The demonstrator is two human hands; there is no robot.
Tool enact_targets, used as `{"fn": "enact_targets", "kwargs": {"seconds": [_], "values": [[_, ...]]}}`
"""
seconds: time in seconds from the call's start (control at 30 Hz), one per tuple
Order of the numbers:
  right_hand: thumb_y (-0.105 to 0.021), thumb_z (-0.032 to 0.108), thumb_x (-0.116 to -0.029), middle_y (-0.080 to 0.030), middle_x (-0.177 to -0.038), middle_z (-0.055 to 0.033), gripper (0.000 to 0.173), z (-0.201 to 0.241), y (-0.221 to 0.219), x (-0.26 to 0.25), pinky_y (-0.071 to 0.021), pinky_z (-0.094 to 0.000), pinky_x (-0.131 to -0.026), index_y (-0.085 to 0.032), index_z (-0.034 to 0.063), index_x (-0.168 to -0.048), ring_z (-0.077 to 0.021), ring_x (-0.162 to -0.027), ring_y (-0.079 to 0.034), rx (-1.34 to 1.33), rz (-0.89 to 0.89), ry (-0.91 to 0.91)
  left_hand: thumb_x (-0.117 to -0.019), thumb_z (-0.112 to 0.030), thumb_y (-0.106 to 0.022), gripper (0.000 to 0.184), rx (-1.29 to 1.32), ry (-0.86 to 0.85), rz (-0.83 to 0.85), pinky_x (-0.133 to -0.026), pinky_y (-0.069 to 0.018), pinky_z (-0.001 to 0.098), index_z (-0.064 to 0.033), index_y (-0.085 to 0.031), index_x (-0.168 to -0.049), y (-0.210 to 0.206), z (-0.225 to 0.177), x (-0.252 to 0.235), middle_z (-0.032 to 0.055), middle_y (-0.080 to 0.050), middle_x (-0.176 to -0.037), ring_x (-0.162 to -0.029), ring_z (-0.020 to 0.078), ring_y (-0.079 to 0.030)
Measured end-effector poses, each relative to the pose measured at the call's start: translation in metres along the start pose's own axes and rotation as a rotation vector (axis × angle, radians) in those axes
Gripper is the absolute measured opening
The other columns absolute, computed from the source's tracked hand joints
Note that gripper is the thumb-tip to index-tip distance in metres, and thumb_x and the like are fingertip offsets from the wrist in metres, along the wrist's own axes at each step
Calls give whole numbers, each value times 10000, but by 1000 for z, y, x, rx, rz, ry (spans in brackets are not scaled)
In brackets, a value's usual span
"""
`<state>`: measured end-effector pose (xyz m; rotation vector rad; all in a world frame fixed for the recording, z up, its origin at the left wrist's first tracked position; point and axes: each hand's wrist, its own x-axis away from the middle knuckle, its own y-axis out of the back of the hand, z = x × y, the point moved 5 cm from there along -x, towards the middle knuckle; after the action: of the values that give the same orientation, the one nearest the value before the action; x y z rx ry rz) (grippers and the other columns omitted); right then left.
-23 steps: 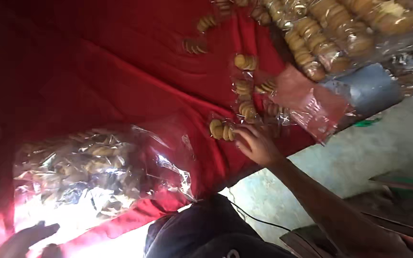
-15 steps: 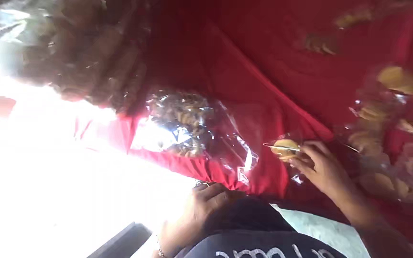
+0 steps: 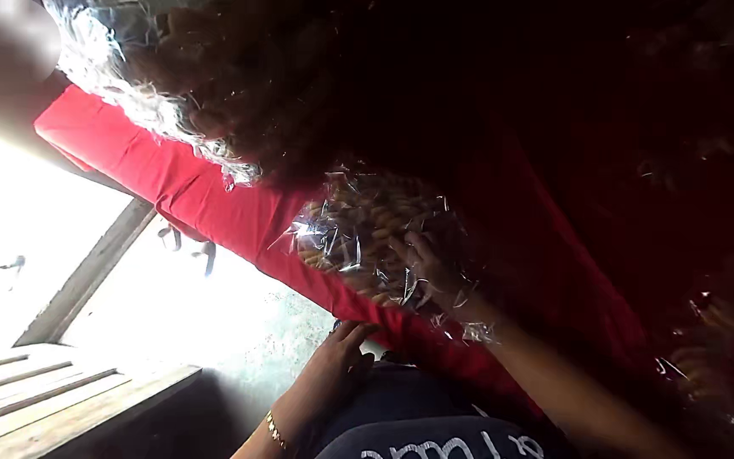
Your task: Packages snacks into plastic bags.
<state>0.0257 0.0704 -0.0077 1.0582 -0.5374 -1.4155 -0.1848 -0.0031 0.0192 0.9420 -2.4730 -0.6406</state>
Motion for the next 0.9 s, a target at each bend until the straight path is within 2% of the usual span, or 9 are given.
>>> {"fn": "enact_targets", "kwargs": {"seconds": [0.1, 0.3, 0.43, 0.5, 0.57, 0.67, 0.77, 0.83, 0.9], "values": [[-525, -2, -981, -610, -1339, -258, 394, 3, -2, -25, -447, -451, -1092, -638, 17, -1359, -380, -1253, -586, -287, 329, -152, -961, -115, -628, 387, 11, -20, 38, -1052, -493, 447, -51, -636, -1342, 9, 12, -13, 190, -610, -1359, -1256, 307, -603], [-581, 87, -944, -561, -1411, -275, 447, -7, -11, 16, -444, -366, -1113, -584, -86, -1356, -320, -1327, -555, -331, -143, -99, -940, -98, -646, 506, -50, -52, -18, -1008, -508, 508, -81, -570, -1440, 22, 18, -35, 201, -620, -1348, -1213, 343, -629], [-710, 176, -879, -677, -1106, -279, 327, 13, 11, 47, -550, -366, -909, -692, -103, -1048, -319, -1014, -680, -317, -25, -187, -978, -97, -603, 465, 16, -20, 43, -963, -535, 480, -91, -565, -1441, 27, 23, -40, 204, -646, -1271, -1124, 331, -663], [-700, 243, -892, -736, -987, -187, 282, 29, -10, 35, -549, -303, -903, -745, -31, -942, -249, -940, -709, -281, -80, -52, -978, -86, -597, 379, -26, -48, 85, -950, -546, 482, -45, -628, -1354, 33, 19, -44, 208, -668, -1238, -1100, 338, -680], [-672, 259, -917, -756, -1024, -173, 288, 32, -36, 18, -559, -375, -933, -769, -9, -958, -277, -987, -729, -256, -26, -22, -972, -59, -578, 231, -120, -97, 109, -794, -583, 491, -9, -713, -1153, 39, 8, -47, 190, -712, -1032, -902, 333, -720], [-547, 267, -1023, -713, -1098, -144, 313, -6, -70, 32, -519, -331, -991, -727, 16, -1074, -222, -1064, -676, -449, -52, 83, -902, -29, -559, 140, -158, -313, -154, -615, -552, 297, -66, -693, -886, 59, -28, -55, 69, -654, -780, -658, 171, -641], [-592, 143, -937, -680, -1119, -211, 276, -13, -13, 28, -568, -343, -872, -681, -60, -1101, -235, -998, -678, -422, -231, -333, -954, 1, -513, 188, 74, -606, -276, -940, -525, 268, -8, -676, -1049, 63, -65, -82, 140, -673, -1040, -1029, 191, -651], [-504, 152, -993, -583, -1364, -256, 427, -20, -2, 18, -550, -320, -960, -586, -107, -1322, -242, -1199, -626, -528, -302, -529, -1001, -17, -491, 273, 141, -759, -193, -1113, -458, 375, 6, -654, -1219, 45, -74, -110, 210, -640, -1269, -1276, 285, -585], [-197, 188, -1101, -279, -1625, -205, 527, -1, -4, -14, -370, -215, -1121, -213, -118, -1530, -146, -1462, -370, -1173, -371, -847, -1052, -123, -479, 331, 63, -833, -151, -1179, -391, 447, -17, -634, -1324, 25, -60, -141, 229, -608, -1373, -1371, 342, -522]]}}
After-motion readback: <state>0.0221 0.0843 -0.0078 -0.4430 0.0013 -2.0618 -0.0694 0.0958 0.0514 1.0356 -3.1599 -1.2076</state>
